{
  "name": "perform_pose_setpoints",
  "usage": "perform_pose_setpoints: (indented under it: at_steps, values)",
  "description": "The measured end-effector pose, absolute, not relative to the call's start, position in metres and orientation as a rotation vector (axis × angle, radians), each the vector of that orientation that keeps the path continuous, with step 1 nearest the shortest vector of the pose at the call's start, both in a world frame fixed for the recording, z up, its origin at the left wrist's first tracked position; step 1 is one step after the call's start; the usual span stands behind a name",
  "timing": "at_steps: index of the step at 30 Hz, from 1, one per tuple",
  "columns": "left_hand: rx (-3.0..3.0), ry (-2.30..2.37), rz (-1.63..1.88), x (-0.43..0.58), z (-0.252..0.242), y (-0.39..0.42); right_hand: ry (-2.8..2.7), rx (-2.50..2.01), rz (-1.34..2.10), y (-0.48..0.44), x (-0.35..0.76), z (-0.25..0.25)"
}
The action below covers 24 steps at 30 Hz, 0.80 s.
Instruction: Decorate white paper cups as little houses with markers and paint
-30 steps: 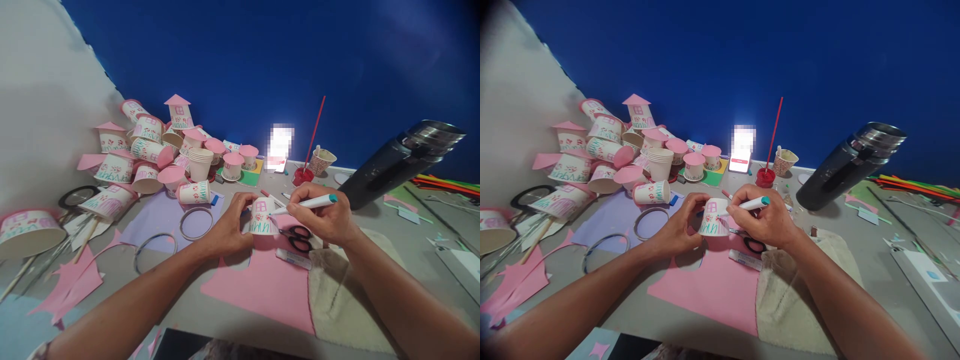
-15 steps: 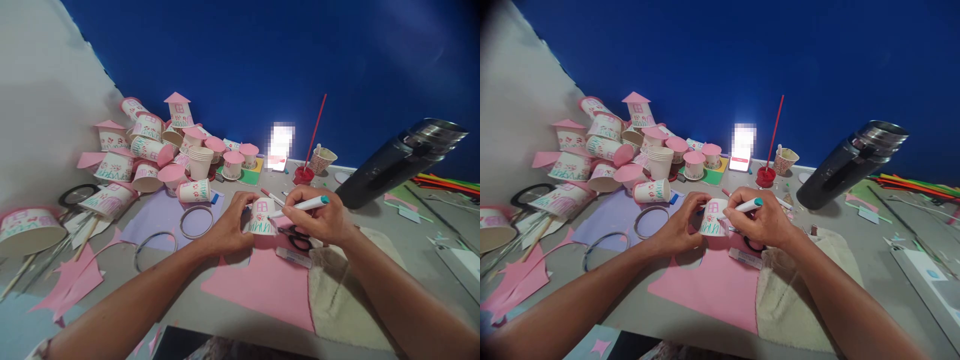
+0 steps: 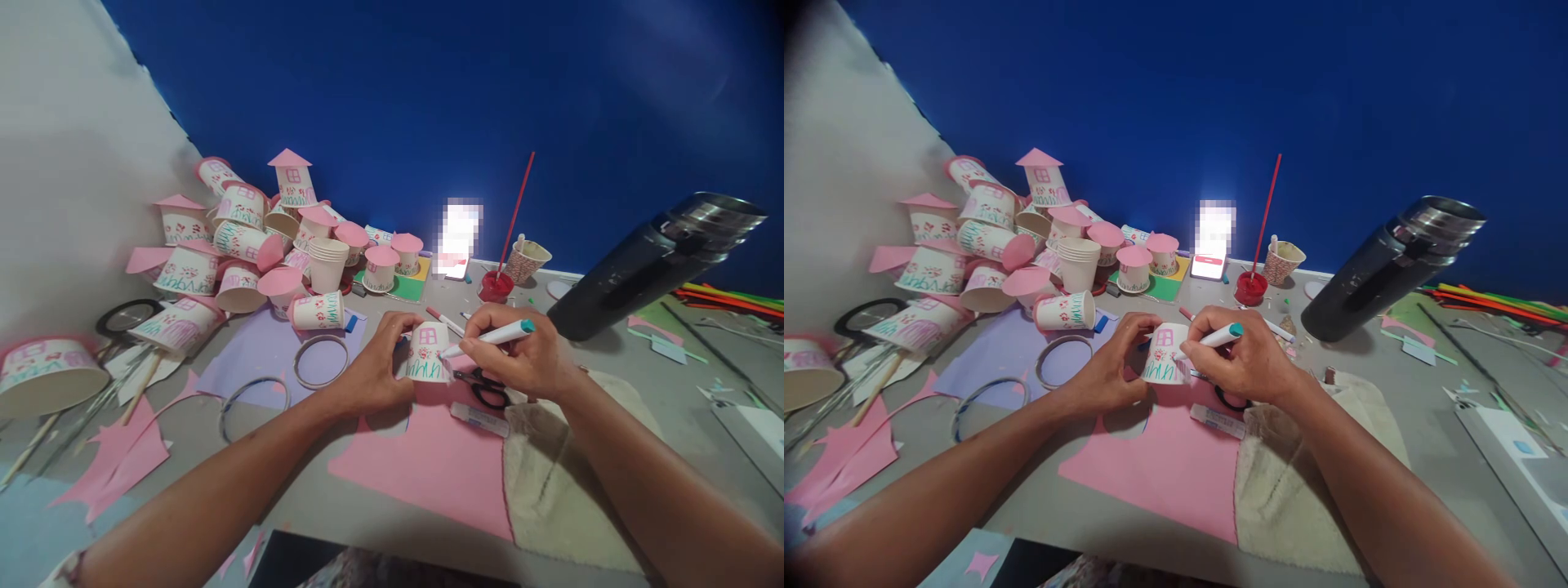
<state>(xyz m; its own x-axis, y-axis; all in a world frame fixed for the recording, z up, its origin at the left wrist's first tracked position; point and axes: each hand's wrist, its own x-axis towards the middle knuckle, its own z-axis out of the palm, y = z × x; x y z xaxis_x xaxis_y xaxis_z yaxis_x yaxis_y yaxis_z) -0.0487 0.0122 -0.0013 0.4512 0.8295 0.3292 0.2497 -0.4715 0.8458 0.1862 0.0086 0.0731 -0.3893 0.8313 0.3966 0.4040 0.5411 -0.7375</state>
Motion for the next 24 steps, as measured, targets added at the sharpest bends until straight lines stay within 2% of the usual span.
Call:
perform_pose_setpoints:
  at_steps: [5, 10, 16, 24]
  values:
    - [1.942, 0.896, 0.998, -0.0489, -0.0022, 0.0124, -1.976, -0.979, 0.552, 0.0096, 0.1877, 0.0745]
    - [1.949, 0.903, 0.996, -0.0497, -0.0021, 0.0127, -2.008, -0.980, 0.674, 0.0089, 0.1868, 0.0735]
    - [1.953, 0.901, 0.989, -0.0492, -0.0013, 0.0121, -1.976, -0.931, 0.539, 0.0102, 0.1873, 0.0725]
    - [2.002, 0.907, 0.950, -0.0506, -0.0010, 0.0115, -1.993, -0.958, 0.630, 0.0093, 0.1845, 0.0704]
